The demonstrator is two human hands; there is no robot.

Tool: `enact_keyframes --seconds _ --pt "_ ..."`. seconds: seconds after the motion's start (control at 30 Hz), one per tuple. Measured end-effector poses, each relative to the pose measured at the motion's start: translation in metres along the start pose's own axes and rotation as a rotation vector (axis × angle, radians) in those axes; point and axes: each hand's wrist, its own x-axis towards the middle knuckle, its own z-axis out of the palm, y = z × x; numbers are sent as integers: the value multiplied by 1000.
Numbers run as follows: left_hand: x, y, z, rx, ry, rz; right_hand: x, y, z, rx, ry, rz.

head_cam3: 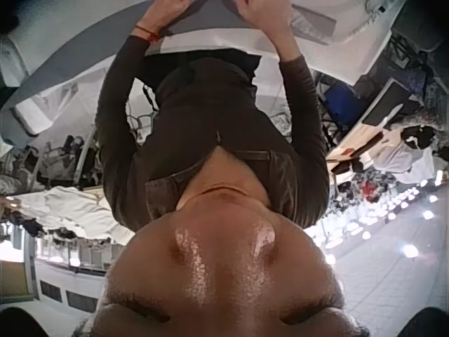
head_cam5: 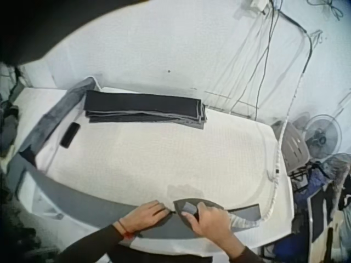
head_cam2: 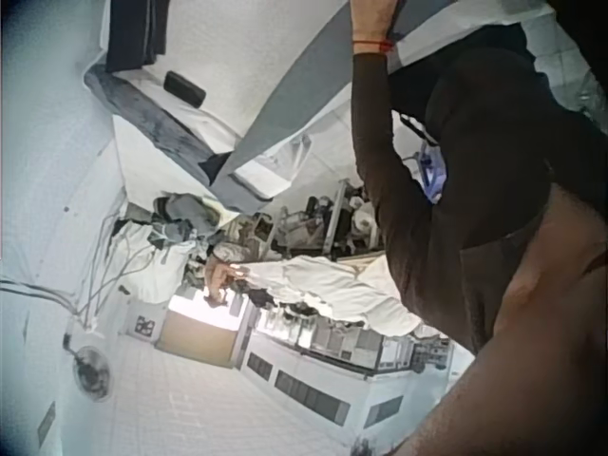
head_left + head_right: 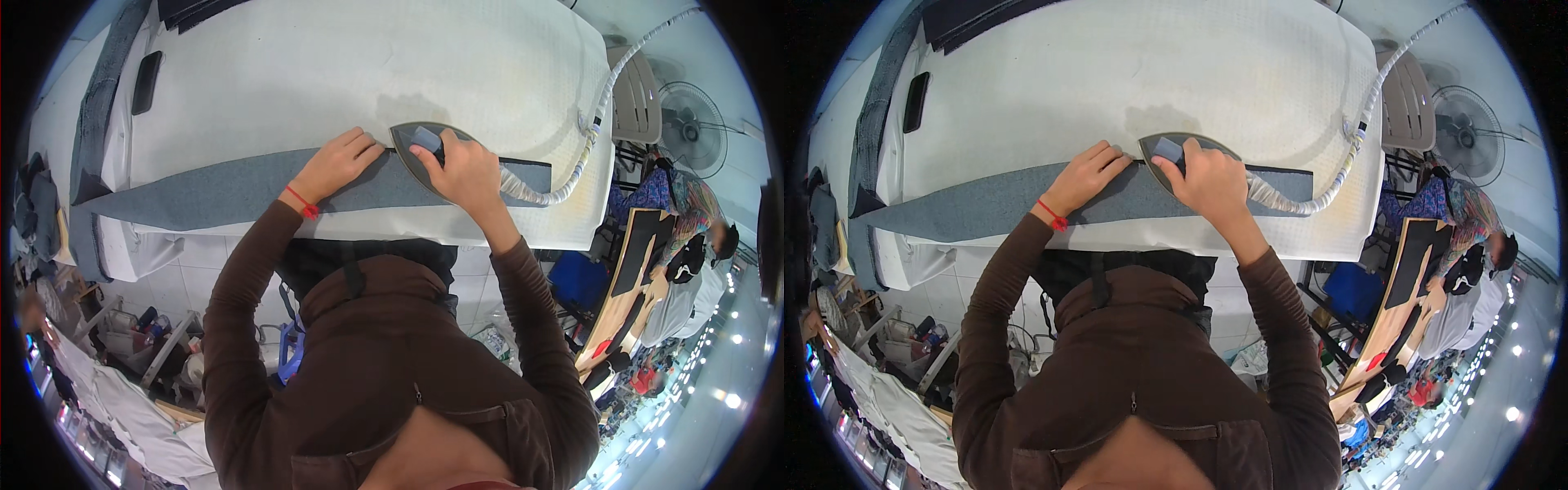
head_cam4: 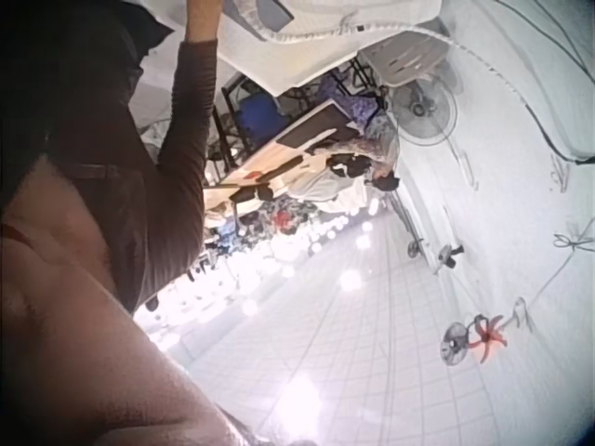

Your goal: The person irons a long strip of dark grey fabric on a white ironing table. They repeatedly smooth the fabric with their hands and press it with a steam iron, moving the iron back and forth along the length of the material. The person adjusts the fabric's position multiple times to ensure even coverage.

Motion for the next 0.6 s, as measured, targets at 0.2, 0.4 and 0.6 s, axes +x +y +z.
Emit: enact_keyframes --seconds 0.2,0.4,0.6 --pt "-13 -3 -16 -16 -25 -31 3 -11 -4 30 -100 40" --pt "-37 -10 -33 -8 -74 -73 9 -16 0 33 -92 22" --pt "-45 -18 -43 7 -70 -39 10 -23 2 15 -80 -8"
